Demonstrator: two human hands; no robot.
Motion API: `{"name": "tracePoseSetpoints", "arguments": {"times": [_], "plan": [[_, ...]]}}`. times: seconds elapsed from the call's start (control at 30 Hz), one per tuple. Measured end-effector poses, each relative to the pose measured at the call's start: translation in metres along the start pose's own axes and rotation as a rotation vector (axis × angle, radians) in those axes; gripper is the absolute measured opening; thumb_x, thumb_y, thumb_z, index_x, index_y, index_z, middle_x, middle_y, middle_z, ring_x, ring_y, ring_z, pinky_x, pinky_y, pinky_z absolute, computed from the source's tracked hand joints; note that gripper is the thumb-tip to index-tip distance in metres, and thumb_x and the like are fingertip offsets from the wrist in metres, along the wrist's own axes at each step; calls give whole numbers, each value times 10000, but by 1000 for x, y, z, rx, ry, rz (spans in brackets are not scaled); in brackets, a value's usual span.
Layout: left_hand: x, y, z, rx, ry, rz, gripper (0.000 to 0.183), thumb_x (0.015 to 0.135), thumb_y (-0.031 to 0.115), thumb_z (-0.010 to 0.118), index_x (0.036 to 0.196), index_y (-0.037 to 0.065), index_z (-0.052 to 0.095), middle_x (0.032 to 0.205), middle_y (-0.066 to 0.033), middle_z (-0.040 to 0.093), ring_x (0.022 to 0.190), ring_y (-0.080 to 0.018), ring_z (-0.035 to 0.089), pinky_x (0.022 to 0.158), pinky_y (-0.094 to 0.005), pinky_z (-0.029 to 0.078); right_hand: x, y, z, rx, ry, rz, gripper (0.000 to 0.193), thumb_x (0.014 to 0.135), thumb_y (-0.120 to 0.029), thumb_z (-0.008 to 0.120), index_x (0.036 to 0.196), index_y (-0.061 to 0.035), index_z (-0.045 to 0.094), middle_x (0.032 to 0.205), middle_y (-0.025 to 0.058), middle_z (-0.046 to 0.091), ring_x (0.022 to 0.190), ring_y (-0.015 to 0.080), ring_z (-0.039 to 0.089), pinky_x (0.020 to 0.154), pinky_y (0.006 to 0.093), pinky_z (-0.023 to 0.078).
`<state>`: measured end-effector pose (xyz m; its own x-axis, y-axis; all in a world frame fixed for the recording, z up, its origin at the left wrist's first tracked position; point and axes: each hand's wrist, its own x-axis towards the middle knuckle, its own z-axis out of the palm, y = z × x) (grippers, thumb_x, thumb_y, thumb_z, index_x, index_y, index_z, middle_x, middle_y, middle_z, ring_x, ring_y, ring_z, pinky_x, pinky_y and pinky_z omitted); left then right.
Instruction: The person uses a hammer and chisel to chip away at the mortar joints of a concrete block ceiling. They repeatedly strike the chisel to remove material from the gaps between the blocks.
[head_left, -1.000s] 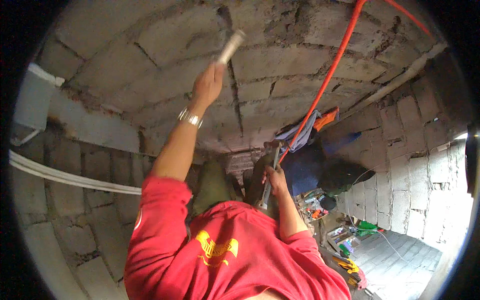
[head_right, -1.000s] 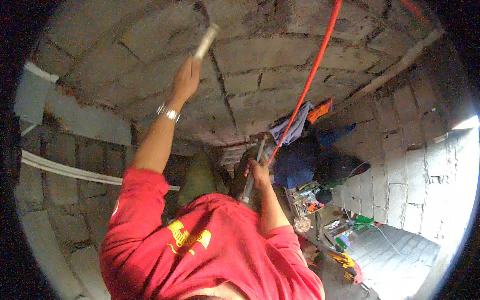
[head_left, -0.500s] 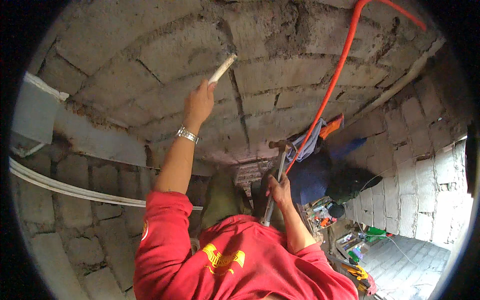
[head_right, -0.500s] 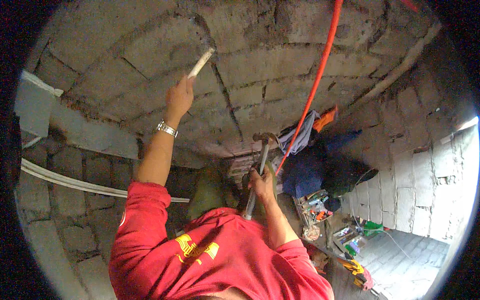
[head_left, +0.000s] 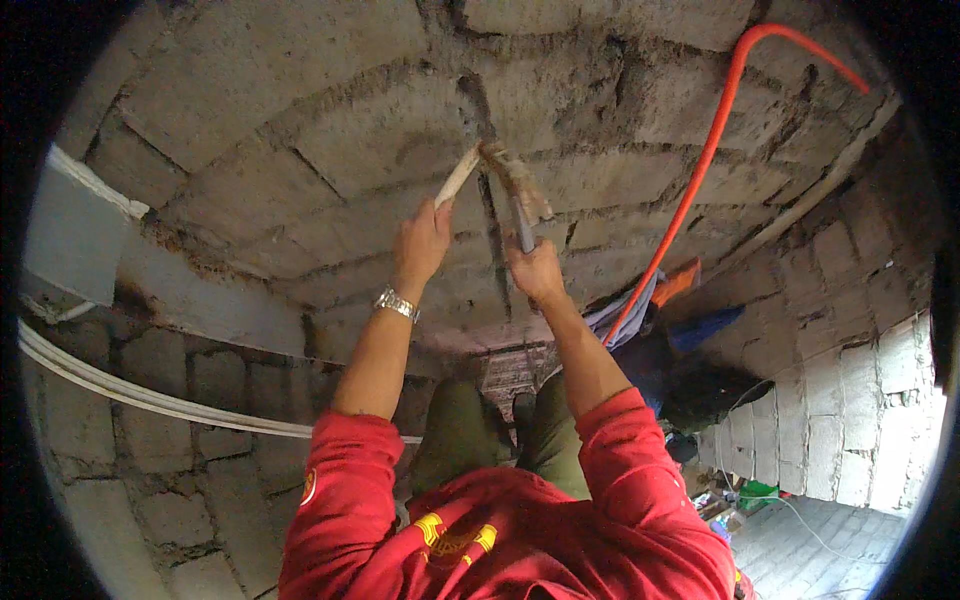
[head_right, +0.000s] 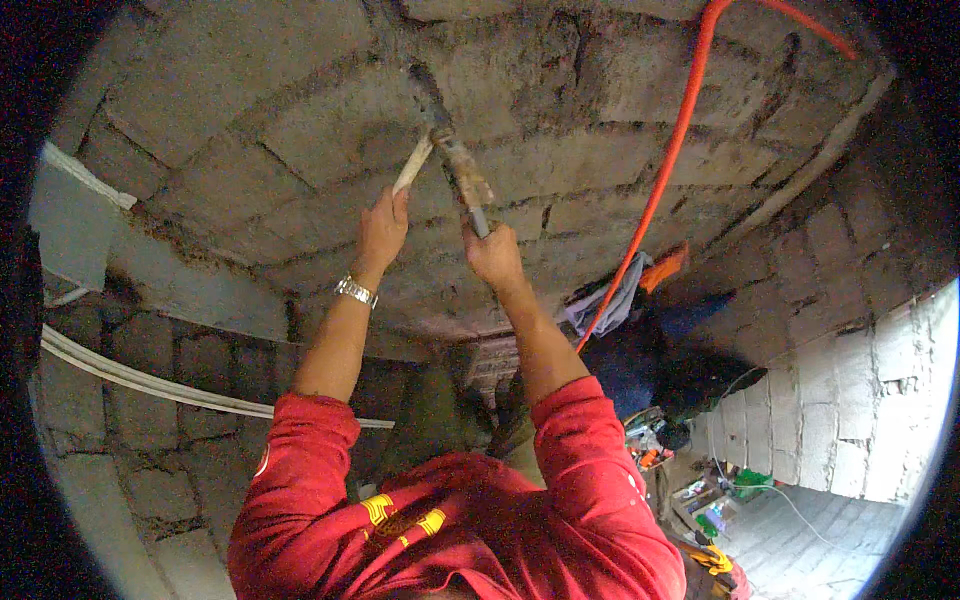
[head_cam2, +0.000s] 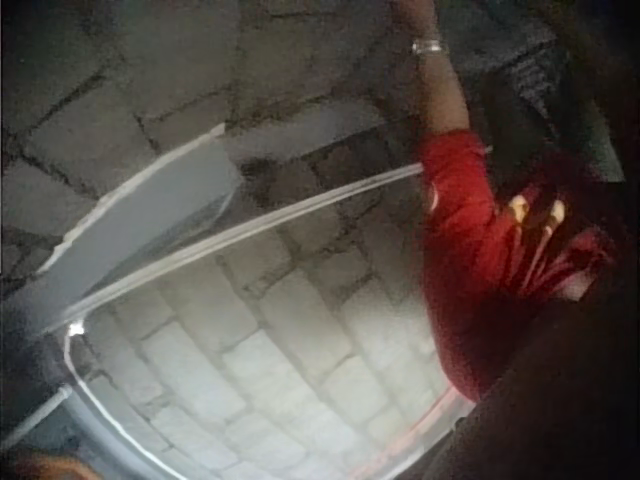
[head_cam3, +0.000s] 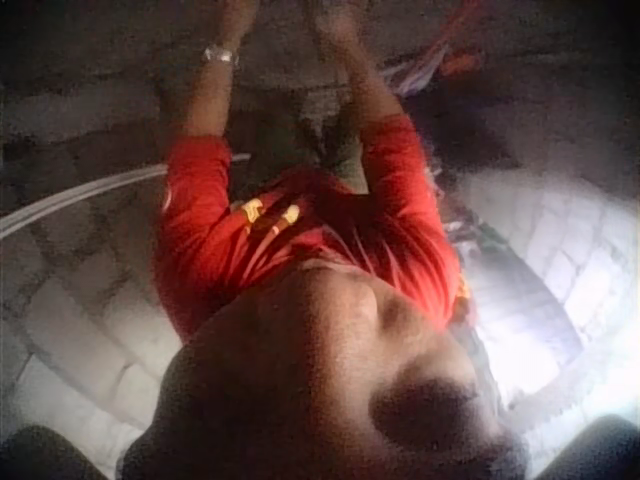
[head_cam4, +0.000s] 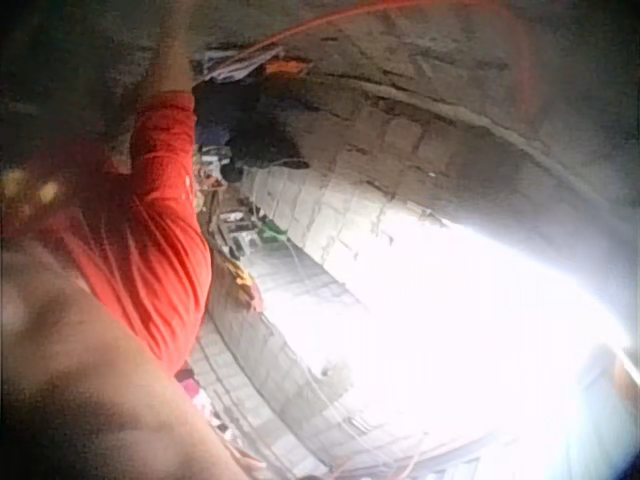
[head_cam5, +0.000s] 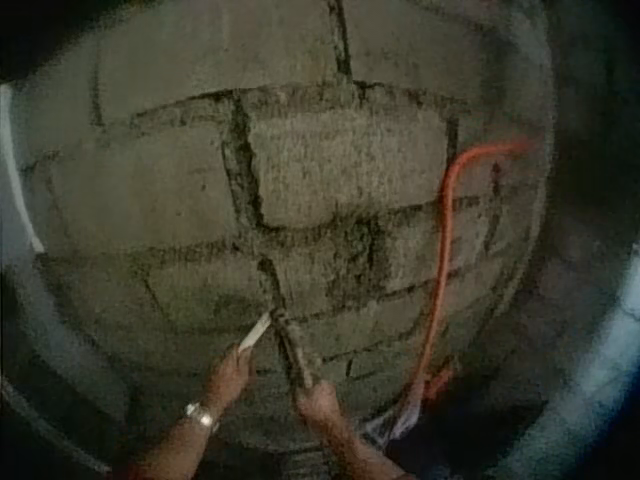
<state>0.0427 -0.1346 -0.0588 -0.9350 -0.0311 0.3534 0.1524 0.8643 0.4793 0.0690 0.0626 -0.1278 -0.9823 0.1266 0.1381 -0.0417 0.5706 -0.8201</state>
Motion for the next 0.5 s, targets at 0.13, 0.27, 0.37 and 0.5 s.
{"name": "tracePoseSetpoints", "arguments": {"times": [0.13,0.27,0.37,0.5], "plan": [[-11,-20,-8,-46,7,-38,409,1033,409,450,1083,24,578,763,-262,649,731,-483,637,606,-556,476,-30,-66,-18,283,146,-258,436,1000,-381,529,937,26,672,836,244,653,812,398,629,762,441,498],[-10,-12,-2,-148,24,-50,394,1056,382,424,1062,24,588,829,-263,633,749,-482,607,630,-532,455,-17,-62,-29,62,115,-357,360,975,-322,573,967,22,677,868,246,663,847,399,647,755,432,500],[0,-12,12,-254,16,-71,463,1036,441,428,1079,19,614,811,-273,645,773,-487,629,643,-539,474,3,-37,-21,-95,40,-128,297,955,-291,596,1040,-20,683,939,224,680,913,395,665,758,426,503],[-9,-17,11,-271,41,-114,517,1043,465,395,1029,5,631,832,-269,644,795,-474,623,664,-514,475,-11,-48,-25,131,23,-256,306,854,-271,686,993,1,707,863,235,704,830,419,690,740,456,533]]}}
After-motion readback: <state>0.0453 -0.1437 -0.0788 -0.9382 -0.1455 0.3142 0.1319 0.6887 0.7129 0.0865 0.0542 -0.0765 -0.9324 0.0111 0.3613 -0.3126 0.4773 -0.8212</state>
